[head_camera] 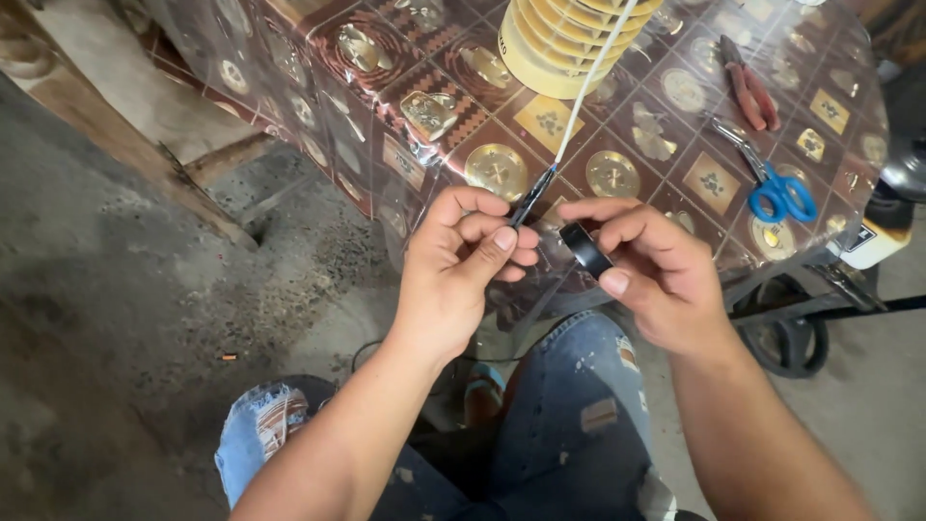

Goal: Repairing the electrical cord of a bug zapper using electrical tape and pliers.

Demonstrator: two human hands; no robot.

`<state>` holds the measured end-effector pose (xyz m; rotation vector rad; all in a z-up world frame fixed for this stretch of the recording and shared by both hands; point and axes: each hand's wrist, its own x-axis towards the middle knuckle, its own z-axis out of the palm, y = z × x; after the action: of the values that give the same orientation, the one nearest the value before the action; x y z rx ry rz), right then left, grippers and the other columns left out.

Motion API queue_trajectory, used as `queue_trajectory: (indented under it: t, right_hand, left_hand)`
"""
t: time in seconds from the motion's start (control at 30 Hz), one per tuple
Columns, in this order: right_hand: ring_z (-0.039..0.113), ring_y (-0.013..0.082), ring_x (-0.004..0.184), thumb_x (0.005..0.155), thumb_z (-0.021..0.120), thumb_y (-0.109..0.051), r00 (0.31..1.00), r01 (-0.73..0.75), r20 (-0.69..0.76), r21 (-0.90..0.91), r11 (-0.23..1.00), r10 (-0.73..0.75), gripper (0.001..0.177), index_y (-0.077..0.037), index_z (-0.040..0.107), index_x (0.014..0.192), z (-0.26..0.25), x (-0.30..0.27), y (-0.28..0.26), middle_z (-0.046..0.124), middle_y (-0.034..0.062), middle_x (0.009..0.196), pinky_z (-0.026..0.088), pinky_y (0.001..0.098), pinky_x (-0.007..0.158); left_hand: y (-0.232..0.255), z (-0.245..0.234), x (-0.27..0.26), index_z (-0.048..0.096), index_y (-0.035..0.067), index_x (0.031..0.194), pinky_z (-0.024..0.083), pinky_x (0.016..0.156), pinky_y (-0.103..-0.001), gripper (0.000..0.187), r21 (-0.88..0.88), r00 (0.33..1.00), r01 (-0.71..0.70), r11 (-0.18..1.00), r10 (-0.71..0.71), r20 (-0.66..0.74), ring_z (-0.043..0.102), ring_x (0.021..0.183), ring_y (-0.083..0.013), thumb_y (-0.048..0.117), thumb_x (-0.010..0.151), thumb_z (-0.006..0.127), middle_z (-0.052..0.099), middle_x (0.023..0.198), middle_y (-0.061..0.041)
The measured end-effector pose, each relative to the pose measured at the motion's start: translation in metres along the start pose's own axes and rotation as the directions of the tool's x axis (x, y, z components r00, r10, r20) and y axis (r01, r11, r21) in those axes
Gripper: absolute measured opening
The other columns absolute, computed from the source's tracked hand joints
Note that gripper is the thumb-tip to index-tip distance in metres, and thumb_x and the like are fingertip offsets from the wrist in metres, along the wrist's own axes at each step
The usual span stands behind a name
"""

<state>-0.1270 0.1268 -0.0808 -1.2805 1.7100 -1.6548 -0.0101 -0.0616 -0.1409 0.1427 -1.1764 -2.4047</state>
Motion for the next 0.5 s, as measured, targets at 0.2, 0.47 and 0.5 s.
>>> queue_trajectory:
  t: [0.2, 0.47, 0.5]
  right_hand:
    - [0.057, 0.0307, 0.135, 0.097, 0.062, -0.007, 0.989, 0.123, 0.084, 0.028, 0.992, -0.125, 0.010, 0.002, 0.060, 0.101, 0.004, 0.006, -0.003, 0.052, 0.0238, 0.147, 0.045, 0.0444, 0.118]
    - [0.055, 0.0278, 0.129, 0.099, 0.062, -0.006, 0.985, 0.142, 0.086, 0.090, 0.986, -0.149, 0.011, 0.005, 0.061, 0.097, -0.003, -0.006, 0.006, 0.050, 0.0210, 0.146, 0.041, 0.0417, 0.115]
    - [0.054, 0.0259, 0.125, 0.099, 0.062, -0.006, 0.986, 0.131, 0.084, 0.118, 0.984, -0.141, 0.012, 0.006, 0.062, 0.098, -0.004, -0.009, 0.006, 0.051, 0.0209, 0.145, 0.041, 0.0403, 0.113]
  left_hand:
    - [-0.008, 0.006, -0.012, 0.054, 0.004, 0.126, 0.052, 0.082, -0.027, 0.016, 0.058, 0.978, -0.206, 0.977, 0.203, 0.056, 0.060, 0.092, -0.0116, 0.002, 0.110, 0.057, 0.069, 0.111, -0.009]
    - [0.041, 0.027, -0.027, 0.063, 0.010, 0.129, 0.052, 0.074, -0.026, 0.043, 0.530, 0.875, -0.483, 0.697, 0.406, 0.264, 0.059, 0.090, -0.0127, 0.005, 0.089, 0.075, 0.059, 0.109, -0.005]
    - [0.038, 0.026, -0.029, 0.068, 0.013, 0.132, 0.053, 0.073, -0.025, 0.044, 0.583, 0.881, -0.470, 0.662, 0.387, 0.271, 0.058, 0.083, -0.0113, 0.008, 0.090, 0.079, 0.056, 0.102, -0.003]
